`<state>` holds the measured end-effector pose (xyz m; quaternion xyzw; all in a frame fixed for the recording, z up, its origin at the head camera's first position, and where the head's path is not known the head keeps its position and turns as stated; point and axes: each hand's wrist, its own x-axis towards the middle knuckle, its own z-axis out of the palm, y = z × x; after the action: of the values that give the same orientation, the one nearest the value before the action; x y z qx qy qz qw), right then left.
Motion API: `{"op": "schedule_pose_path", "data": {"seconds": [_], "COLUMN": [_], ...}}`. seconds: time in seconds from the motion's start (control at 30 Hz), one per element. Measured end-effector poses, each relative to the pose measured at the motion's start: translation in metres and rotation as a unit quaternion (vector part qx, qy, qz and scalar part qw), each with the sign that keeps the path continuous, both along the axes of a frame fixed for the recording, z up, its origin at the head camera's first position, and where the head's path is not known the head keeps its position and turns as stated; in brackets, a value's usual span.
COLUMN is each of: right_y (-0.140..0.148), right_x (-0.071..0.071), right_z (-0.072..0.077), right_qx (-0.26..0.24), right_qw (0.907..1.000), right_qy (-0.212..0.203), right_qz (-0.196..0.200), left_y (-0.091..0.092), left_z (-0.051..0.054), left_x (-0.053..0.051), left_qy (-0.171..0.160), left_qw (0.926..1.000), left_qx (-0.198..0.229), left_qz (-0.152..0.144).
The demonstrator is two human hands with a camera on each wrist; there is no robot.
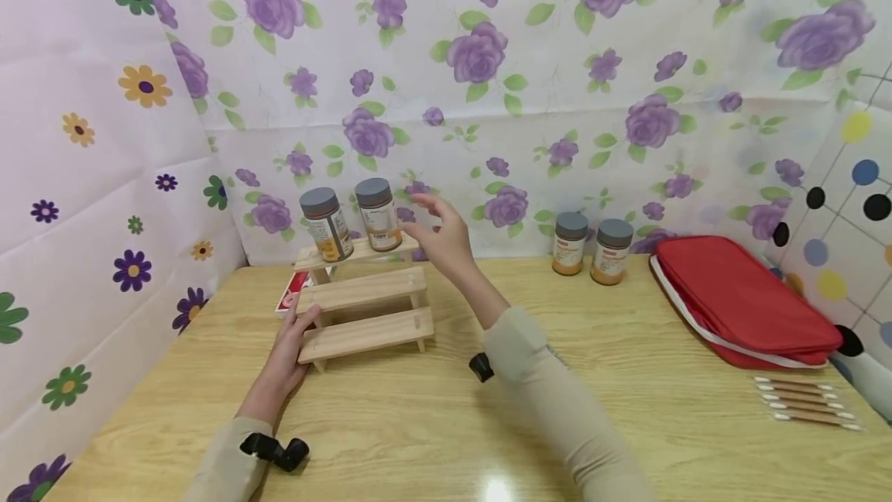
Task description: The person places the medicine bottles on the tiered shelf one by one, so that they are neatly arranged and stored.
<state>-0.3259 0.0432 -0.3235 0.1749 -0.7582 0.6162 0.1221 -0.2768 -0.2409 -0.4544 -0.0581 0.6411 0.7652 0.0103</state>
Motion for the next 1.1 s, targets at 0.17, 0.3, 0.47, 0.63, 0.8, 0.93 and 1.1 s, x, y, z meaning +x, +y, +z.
{"op": "schedule_pose_path", "data": {"seconds": [0.17, 0.3, 0.47, 0.63, 0.8, 0.93, 1.1], "right_y": [0.024, 0.045, 0.07, 0.092, 0.115, 0.133, 0.154], "right_x": [0.006, 0.009, 0.01, 0.016, 0.024, 0.028, 0.03], "right_z": [-0.016, -0.022, -0.026, -0.028, -0.03, -0.031, -0.028], "right_qx": [-0.008, -0.024, -0.034, -0.038, -0.024, -0.032, -0.039], "right_qw": [0.9999, 0.9994, 0.9986, 0.9968, 0.9953, 0.9922, 0.9874], "right_qy": [-0.009, -0.014, -0.018, -0.024, -0.025, -0.03, -0.03], "right_qz": [-0.012, -0.022, -0.036, -0.066, -0.091, -0.117, -0.15], "left_y": [0.001, 0.001, 0.002, 0.0, -0.002, -0.001, 0.002], "left_z": [-0.001, -0.001, 0.0, 0.003, 0.006, 0.007, 0.006], "left_x": [0.0, -0.001, -0.002, -0.001, 0.002, 0.003, 0.002], "left_qy": [-0.008, -0.009, -0.003, -0.008, -0.013, -0.015, -0.018], "left_qw": [1.0, 1.0, 1.0, 0.9999, 0.9998, 0.9999, 0.9998], "left_qx": [0.0, 0.003, 0.006, 0.011, 0.006, 0.004, 0.002], "left_qz": [0.005, 0.004, 0.005, 0.007, 0.01, 0.004, -0.001]}}
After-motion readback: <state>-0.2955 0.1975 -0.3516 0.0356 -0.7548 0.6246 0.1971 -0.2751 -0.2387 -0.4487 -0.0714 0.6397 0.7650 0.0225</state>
